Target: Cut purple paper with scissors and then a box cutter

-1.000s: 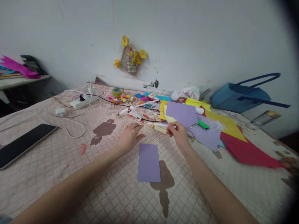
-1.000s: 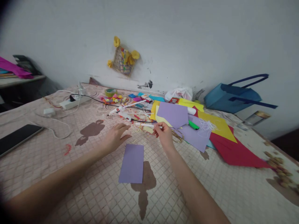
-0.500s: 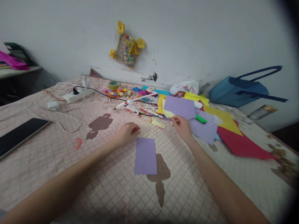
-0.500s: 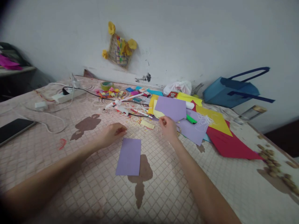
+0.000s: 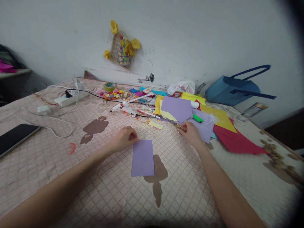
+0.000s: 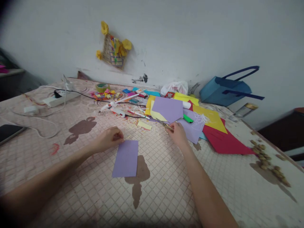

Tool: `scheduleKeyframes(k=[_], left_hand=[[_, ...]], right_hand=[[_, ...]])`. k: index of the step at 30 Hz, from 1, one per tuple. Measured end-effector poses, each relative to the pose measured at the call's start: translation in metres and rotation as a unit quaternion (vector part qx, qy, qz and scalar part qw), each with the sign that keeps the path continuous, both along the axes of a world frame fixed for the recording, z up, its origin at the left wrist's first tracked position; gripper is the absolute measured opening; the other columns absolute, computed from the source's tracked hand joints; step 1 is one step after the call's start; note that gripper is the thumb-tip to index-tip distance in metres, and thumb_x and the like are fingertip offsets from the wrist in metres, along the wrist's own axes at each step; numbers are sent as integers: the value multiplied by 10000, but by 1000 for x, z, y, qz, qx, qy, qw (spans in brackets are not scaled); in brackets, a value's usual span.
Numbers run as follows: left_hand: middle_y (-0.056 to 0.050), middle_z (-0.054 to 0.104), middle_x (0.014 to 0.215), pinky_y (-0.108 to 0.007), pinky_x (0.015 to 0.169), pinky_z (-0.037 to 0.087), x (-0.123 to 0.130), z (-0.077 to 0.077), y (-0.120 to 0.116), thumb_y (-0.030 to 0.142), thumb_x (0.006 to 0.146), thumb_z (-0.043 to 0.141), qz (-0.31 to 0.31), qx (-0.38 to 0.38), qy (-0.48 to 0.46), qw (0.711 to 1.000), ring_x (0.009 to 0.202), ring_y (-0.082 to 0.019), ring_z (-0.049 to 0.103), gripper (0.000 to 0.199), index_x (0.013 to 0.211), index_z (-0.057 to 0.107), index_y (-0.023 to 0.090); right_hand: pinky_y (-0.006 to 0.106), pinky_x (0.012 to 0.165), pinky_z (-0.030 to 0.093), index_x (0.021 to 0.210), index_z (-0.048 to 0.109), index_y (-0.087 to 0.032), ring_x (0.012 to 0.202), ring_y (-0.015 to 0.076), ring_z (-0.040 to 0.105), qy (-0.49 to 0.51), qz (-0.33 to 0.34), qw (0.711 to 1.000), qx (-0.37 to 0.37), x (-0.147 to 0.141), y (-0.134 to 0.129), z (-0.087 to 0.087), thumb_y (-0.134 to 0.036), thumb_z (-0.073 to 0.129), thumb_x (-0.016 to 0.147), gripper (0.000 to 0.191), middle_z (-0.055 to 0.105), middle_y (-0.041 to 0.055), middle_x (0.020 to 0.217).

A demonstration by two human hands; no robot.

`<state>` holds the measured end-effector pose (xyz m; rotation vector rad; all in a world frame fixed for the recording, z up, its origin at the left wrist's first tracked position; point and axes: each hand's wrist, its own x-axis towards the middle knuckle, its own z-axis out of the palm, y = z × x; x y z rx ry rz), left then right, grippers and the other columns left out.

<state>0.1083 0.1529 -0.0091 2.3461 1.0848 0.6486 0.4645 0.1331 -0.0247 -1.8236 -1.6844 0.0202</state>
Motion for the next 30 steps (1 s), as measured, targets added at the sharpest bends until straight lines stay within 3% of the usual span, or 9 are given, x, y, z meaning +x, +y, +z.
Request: scheduleKeyframes(k=[7, 13, 21, 26, 30], left_hand=[[-47, 607, 768, -259, 632, 439, 0, 3, -2, 235, 748, 594, -1, 3, 6, 1000, 713, -163, 562, 92, 742, 645, 159], [-55, 607, 790, -267, 663, 439, 0, 3, -2, 230, 761, 589, -4, -7, 15, 1000, 745, -171, 561, 99, 755, 652, 153], [-58, 618, 828, -299, 749, 423, 2, 2, -3, 231, 661, 713, -1, -17, 19, 1000, 826, -204, 558, 137, 752, 653, 147], [-58, 614, 832, -296, 751, 412, 3, 2, -3, 207, 652, 700, 7, -38, 1, 999, 831, -198, 553, 122, 740, 645, 143], [-24, 608, 729, -252, 633, 411, 3, 1, -4, 236, 677, 660, 21, -91, -28, 995, 689, -152, 550, 108, 723, 623, 146]], right_hand=[[331, 680, 438, 824, 559, -180, 745, 209, 547, -39, -7, 999, -21, 10, 10, -9, -315, 634, 717, 187, 572, 72, 836], [329, 671, 406, 741, 533, -198, 734, 212, 519, -58, 3, 998, -30, 15, 14, -10, -309, 599, 743, 130, 569, 54, 759], [342, 696, 410, 732, 532, -193, 727, 212, 509, -35, 1, 999, -5, 7, 7, -8, -343, 577, 759, 159, 553, 55, 771], [382, 783, 394, 775, 543, -177, 815, 235, 501, 22, 2, 999, 37, -13, -1, 11, -296, 543, 785, 120, 546, 82, 815], [322, 697, 420, 824, 563, -177, 730, 181, 520, 98, 70, 993, 18, -59, -17, 24, -314, 479, 845, 162, 573, 60, 829]])
